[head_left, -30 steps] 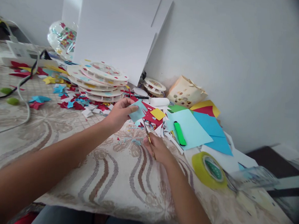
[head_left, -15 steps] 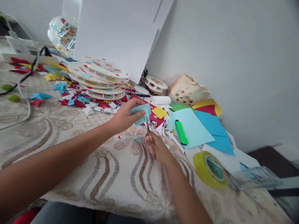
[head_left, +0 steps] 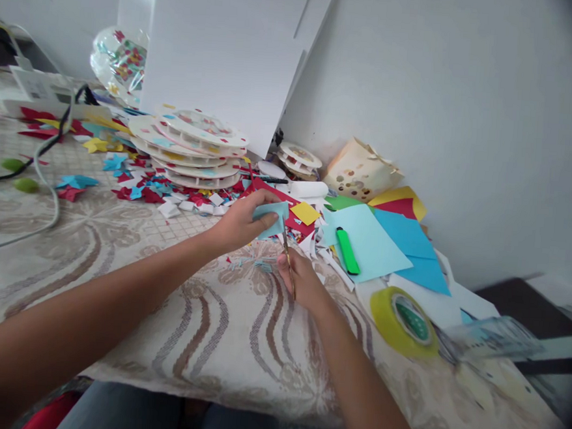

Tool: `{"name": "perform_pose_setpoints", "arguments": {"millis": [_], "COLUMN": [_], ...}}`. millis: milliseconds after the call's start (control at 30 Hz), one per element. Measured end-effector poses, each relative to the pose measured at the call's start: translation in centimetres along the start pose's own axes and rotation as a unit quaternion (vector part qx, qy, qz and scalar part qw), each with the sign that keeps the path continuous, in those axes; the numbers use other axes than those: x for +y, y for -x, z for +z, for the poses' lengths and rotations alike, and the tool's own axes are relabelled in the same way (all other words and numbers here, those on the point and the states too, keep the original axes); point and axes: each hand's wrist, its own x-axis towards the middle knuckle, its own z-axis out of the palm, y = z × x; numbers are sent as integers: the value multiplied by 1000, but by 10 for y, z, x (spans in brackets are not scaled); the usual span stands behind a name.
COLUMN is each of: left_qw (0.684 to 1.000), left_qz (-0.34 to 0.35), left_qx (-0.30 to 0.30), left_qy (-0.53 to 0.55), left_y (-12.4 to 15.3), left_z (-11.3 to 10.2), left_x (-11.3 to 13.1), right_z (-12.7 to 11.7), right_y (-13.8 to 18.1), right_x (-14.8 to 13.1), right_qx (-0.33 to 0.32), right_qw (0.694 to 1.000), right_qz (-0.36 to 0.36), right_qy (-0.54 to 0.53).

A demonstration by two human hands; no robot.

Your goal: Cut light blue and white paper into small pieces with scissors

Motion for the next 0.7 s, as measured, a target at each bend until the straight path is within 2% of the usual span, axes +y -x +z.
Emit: {"name": "perform_pose_setpoints", "arguments": {"millis": [200, 400, 567, 700], "left_qw": [1000, 1000, 1000, 1000], "left_qz": [4, -4, -9, -9], "left_qx": [-13, -10, 7, -2], "left_qy": [-24, -1, 2, 0], "left_y": [0, 0, -1, -1], "left_z": [0, 3, 3, 3], "left_x": [-1, -6, -7, -7], "right_z": [-1, -2, -2, -2], "right_y": [0, 0, 1, 1], "right_x": [-4, -9, -7, -5], "right_qx": [10, 11, -1, -5], "right_qw": [999, 999, 1000, 1000], "right_qz": [8, 5, 6, 9], "right_qy": [30, 44, 30, 16]}}
